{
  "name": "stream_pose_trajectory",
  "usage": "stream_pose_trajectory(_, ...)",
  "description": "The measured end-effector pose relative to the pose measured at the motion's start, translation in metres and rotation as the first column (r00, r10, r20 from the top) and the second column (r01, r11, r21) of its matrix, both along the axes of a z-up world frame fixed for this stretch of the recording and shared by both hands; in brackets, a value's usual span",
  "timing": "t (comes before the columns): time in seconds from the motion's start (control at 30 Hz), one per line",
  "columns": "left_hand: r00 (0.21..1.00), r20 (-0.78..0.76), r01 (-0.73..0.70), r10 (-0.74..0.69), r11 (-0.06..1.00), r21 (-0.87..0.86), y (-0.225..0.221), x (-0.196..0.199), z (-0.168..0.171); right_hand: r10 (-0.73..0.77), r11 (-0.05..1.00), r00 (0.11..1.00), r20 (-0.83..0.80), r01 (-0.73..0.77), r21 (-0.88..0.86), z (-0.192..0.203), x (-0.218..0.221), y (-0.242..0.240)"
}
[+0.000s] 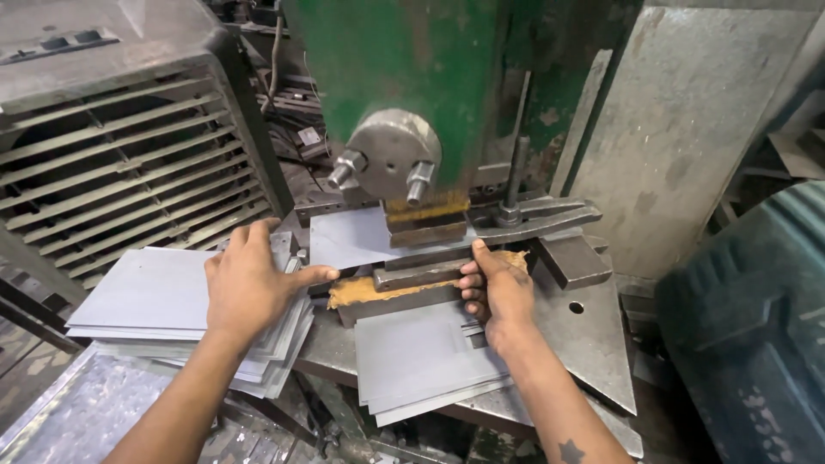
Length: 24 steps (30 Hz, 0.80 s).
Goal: Feed metal plates into a stamping machine to process them.
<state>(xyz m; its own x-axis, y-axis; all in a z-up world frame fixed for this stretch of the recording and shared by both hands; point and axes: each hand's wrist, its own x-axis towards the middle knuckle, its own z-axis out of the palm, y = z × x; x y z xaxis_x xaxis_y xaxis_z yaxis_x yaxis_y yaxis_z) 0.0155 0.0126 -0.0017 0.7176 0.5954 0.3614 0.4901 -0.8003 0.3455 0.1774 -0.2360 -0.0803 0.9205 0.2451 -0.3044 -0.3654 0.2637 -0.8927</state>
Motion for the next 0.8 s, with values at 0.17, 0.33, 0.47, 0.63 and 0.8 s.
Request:
stream_pose_trajectory(0.17,1.000,-0.014,-0.005,0.005,1.000,-0.013,0.000,-0.002,0.001,0.000,1.000,1.000,0.019,0.000,0.001,-0.002,0.000,0.000)
stream_pose_trajectory(0.33,1.000,-0.017,-0.003,0.003,1.000,-0.004,0.008,0.000,-0.007,-0.010,1.000,1.000,0.009,0.010,-0.016,0.002,-0.002,0.001)
stream_pose_trajectory(0.47,0.998,-0.042,0.056,-0.055,0.998,0.014,0.021,0.004,-0.016,-0.017,0.999,1.000,-0.004,0.016,-0.034,0.000,0.001,0.002)
stream_pose_trajectory(0.63,0.986,-0.144,0.092,-0.090,0.996,0.012,0.014,0.005,-0.009,0.020,1.000,1.000,-0.015,-0.020,-0.011,-0.010,0.008,-0.002)
stream_pose_trajectory(0.8,0.975,-0.188,0.105,-0.119,0.991,-0.085,0.008,0.000,0.003,0.025,0.999,1.000,0.016,-0.026,0.020,-0.013,0.006,-0.003)
